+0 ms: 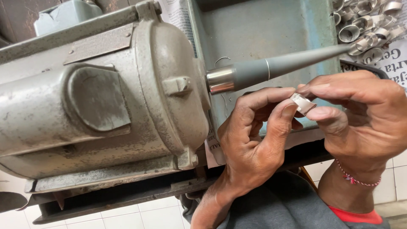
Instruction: Polishing metal rings using a rotating mandrel machine
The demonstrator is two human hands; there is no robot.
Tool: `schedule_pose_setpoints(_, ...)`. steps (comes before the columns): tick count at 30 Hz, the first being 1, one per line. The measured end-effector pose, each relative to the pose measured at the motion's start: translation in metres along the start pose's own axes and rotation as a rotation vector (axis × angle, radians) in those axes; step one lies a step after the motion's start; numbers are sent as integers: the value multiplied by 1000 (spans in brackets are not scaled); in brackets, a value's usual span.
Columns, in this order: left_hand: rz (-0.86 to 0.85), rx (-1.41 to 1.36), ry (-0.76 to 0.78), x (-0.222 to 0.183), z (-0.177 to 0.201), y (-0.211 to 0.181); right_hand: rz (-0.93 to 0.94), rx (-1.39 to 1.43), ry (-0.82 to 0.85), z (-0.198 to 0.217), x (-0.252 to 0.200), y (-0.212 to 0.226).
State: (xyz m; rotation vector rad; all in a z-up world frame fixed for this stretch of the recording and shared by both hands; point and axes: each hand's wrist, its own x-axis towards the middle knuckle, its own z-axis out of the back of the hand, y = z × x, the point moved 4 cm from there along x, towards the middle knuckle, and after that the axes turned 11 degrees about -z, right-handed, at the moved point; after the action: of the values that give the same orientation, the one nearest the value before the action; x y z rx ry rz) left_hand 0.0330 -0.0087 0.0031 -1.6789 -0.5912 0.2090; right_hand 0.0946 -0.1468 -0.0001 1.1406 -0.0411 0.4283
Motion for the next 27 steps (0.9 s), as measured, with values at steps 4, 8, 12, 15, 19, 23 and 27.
schedule_pose_setpoints(4, -12, -108, 6, -2, -6, 5, 6, -10, -10, 1, 0, -3)
schedule_pose_setpoints(8, -53, -68, -37, -1, -5, 7, 70, 2, 36, 6, -3, -12)
schedule_pose_setpoints(12, -85, -32, 17, -1, -4, 5, 12, 61, 39, 0, 4, -5)
schedule_pose_setpoints(15, -103, -90, 40, -2, -6, 3, -4, -29, -95, 11, -10, -14)
schedule_pose_setpoints(19, -102, -100, 44, -3, -6, 1, 31, -62, -103, 13, -7, -15)
schedule_pose_setpoints(23, -81, -66, 30, -4, -5, 2, 30, -94, -77, 12, -5, -14)
schedule_pose_setpoints(27, -88, -44, 5, -4, -5, 4, 56, -88, -54, 6, -4, -7)
